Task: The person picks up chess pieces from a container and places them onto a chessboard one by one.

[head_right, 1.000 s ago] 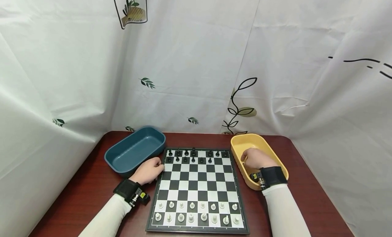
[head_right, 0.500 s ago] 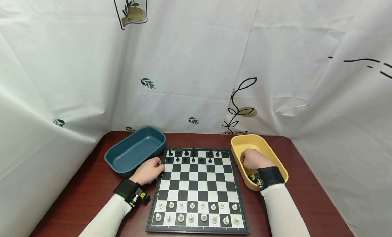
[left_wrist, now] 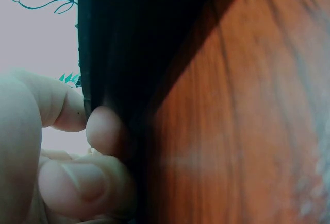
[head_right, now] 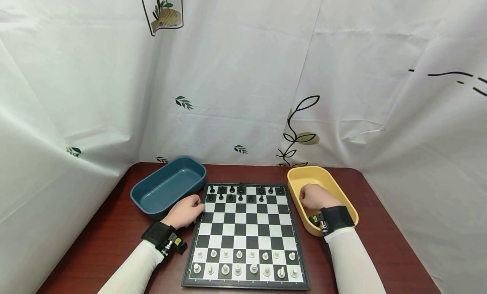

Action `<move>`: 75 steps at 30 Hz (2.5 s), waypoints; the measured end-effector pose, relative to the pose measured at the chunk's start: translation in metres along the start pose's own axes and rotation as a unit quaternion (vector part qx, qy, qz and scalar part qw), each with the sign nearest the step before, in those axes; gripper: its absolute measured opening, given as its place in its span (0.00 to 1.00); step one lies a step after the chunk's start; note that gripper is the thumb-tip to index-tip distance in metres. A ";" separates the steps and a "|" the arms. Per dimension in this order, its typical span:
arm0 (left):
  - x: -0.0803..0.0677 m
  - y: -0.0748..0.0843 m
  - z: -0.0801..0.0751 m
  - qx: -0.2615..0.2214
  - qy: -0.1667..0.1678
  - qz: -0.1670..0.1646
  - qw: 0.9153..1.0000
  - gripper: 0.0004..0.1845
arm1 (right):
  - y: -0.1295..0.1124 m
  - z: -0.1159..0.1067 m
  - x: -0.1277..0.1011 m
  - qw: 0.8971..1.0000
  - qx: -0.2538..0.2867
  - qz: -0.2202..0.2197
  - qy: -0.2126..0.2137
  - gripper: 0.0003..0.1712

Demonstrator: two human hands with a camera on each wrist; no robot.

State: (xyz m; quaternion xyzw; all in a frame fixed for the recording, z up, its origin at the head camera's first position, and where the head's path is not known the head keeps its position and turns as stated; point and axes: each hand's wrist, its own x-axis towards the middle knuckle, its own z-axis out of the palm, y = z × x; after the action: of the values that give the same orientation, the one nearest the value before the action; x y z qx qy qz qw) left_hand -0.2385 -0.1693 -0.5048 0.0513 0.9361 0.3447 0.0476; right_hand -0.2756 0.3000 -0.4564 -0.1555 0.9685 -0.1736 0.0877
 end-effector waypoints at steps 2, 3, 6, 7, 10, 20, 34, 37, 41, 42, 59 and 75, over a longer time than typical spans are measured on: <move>0.000 0.001 0.000 0.002 0.000 0.000 1.000 0.12 | 0.001 0.000 0.000 1.000 0.001 0.002 0.000 0.10; -0.001 0.001 0.000 0.003 -0.001 0.001 1.000 0.12 | 0.001 -0.001 0.001 1.000 0.004 0.005 -0.001 0.10; -0.001 0.002 0.000 0.005 -0.001 0.001 1.000 0.12 | 0.002 -0.001 0.001 1.000 0.006 0.002 -0.002 0.11; -0.001 0.002 0.000 0.006 -0.001 0.002 1.000 0.12 | 0.002 -0.001 0.000 1.000 0.006 0.003 -0.001 0.12; -0.001 0.002 0.001 0.007 -0.001 0.001 1.000 0.13 | 0.003 -0.001 0.000 1.000 0.005 0.005 0.002 0.11; -0.002 0.002 0.001 0.003 -0.003 0.006 1.000 0.13 | 0.003 -0.004 -0.005 0.999 0.027 0.024 0.001 0.09; -0.001 0.001 0.001 0.001 -0.005 0.006 1.000 0.13 | 0.009 -0.012 -0.007 0.996 0.004 -0.006 0.083 0.05; -0.002 0.001 0.001 0.001 -0.002 0.007 1.000 0.13 | 0.008 -0.016 -0.007 0.993 -0.005 -0.016 0.115 0.04; -0.002 0.001 0.001 0.002 -0.001 0.008 1.000 0.12 | 0.003 -0.022 -0.007 0.986 -0.017 -0.023 0.165 0.04; -0.002 0.001 0.000 0.001 -0.001 0.007 1.000 0.12 | 0.001 -0.023 -0.007 0.984 -0.018 -0.023 0.177 0.03; -0.001 0.003 0.000 0.003 -0.005 -0.001 1.000 0.12 | -0.038 -0.030 0.000 0.968 0.008 -0.060 0.242 0.10; -0.001 0.001 0.000 -0.003 -0.002 0.006 1.000 0.12 | -0.084 -0.021 0.020 0.969 0.024 -0.115 0.216 0.06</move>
State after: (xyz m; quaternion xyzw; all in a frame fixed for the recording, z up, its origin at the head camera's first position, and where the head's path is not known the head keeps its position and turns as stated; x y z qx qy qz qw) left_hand -0.2377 -0.1685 -0.5038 0.0573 0.9347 0.3475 0.0475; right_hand -0.2764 0.2249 -0.4087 -0.2228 0.9355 -0.2356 -0.1407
